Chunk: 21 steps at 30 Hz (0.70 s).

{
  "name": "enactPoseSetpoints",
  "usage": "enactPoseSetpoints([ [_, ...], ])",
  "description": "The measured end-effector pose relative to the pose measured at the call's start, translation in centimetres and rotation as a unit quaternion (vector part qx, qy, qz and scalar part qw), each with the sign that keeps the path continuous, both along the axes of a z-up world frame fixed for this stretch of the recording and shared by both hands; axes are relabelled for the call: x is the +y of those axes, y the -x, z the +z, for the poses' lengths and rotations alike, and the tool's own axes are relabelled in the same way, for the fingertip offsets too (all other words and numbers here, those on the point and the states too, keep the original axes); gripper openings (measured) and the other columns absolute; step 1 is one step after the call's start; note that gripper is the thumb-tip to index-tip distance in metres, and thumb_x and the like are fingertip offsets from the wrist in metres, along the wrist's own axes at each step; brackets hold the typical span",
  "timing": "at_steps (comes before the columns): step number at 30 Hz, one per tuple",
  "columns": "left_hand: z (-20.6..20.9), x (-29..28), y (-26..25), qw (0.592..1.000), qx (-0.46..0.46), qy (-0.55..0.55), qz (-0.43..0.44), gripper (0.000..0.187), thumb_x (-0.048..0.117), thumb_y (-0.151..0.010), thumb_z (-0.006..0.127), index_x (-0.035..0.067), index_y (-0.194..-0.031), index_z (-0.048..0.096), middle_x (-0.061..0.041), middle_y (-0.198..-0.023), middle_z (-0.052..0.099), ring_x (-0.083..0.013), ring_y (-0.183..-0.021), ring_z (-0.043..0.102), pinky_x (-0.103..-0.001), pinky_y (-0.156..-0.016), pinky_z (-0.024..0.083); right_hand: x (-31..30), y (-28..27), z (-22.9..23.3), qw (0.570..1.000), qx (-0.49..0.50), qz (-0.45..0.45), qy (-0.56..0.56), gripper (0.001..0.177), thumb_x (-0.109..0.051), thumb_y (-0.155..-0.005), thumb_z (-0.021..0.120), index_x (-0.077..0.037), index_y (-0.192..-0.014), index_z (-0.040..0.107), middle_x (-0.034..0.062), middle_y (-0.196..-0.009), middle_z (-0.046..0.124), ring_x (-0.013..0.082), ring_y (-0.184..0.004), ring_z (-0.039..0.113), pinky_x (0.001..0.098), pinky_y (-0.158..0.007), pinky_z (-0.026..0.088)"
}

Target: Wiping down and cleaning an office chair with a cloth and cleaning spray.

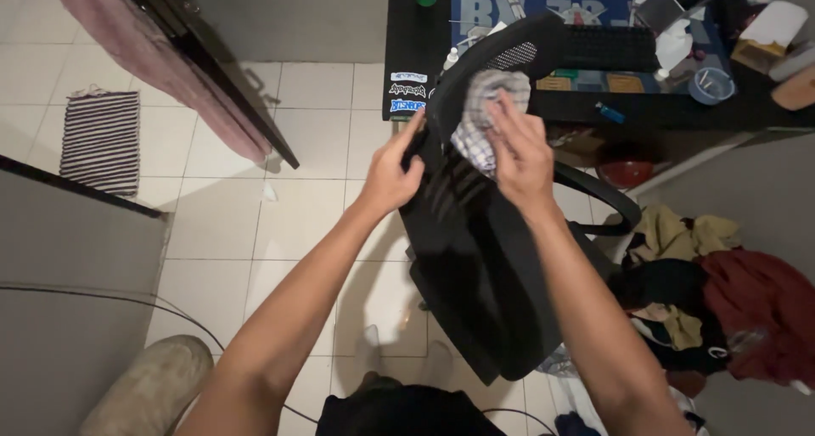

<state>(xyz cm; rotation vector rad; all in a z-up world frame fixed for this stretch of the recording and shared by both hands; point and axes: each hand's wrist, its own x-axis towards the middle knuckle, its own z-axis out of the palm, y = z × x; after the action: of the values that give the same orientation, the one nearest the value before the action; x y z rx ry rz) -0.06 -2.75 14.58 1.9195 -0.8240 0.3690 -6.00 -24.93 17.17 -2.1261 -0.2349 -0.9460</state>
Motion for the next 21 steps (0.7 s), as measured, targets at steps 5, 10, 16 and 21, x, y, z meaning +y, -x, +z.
enactPoseSetpoints([
  [5, -0.6, -1.1, -0.9, 0.979, 0.193, 0.055, 0.032, 0.047, 0.003, -0.091, 0.052, 0.000, -0.137, 0.063, -0.024, -0.108, 0.075, -0.0289, -0.097, 0.076, -0.035, -0.087, 0.058, 2.8, 0.0, -3.9, 0.997, 0.026, 0.040, 0.066, 0.043, 0.003, -0.095, 0.065, -0.009, -0.136, 0.067, 0.0165, -0.141, 0.063, 0.0352, -0.111, 0.064, 0.0388, -0.099, 0.053],
  [10, 0.9, -1.0, -0.2, 0.986, 0.162, 0.030, -0.008, 0.041, 0.009, -0.090, 0.059, -0.002, -0.130, 0.064, -0.023, -0.099, 0.074, -0.0283, -0.086, 0.073, -0.036, -0.081, 0.057, 0.6, 3.5, -11.8, 0.971, 0.127, 0.122, 0.159, 0.035, 0.000, -0.088, 0.069, -0.014, -0.119, 0.074, 0.0103, -0.126, 0.071, 0.0361, -0.105, 0.064, 0.0421, -0.098, 0.052],
  [16, 3.5, -1.9, 0.3, 0.995, 0.094, 0.023, -0.030, 0.038, 0.022, -0.092, 0.074, 0.000, -0.121, 0.064, -0.020, -0.101, 0.072, -0.0328, -0.083, 0.069, -0.039, -0.075, 0.056, -0.9, 2.8, -3.4, 0.996, 0.076, -0.037, 0.001, 0.037, 0.001, -0.100, 0.066, -0.011, -0.134, 0.067, 0.0116, -0.137, 0.068, 0.0319, -0.112, 0.067, 0.0364, -0.099, 0.054],
  [21, 2.9, -0.4, 0.0, 0.997, 0.070, 0.009, -0.036, 0.034, 0.021, -0.092, 0.073, 0.001, -0.118, 0.066, -0.019, -0.100, 0.071, -0.0336, -0.083, 0.070, -0.039, -0.075, 0.056, 2.6, 0.0, 1.4, 0.994, -0.022, -0.029, 0.104, 0.047, 0.006, -0.092, 0.067, -0.015, -0.134, 0.071, 0.0133, -0.143, 0.066, 0.0322, -0.115, 0.063, 0.0379, -0.101, 0.053],
])
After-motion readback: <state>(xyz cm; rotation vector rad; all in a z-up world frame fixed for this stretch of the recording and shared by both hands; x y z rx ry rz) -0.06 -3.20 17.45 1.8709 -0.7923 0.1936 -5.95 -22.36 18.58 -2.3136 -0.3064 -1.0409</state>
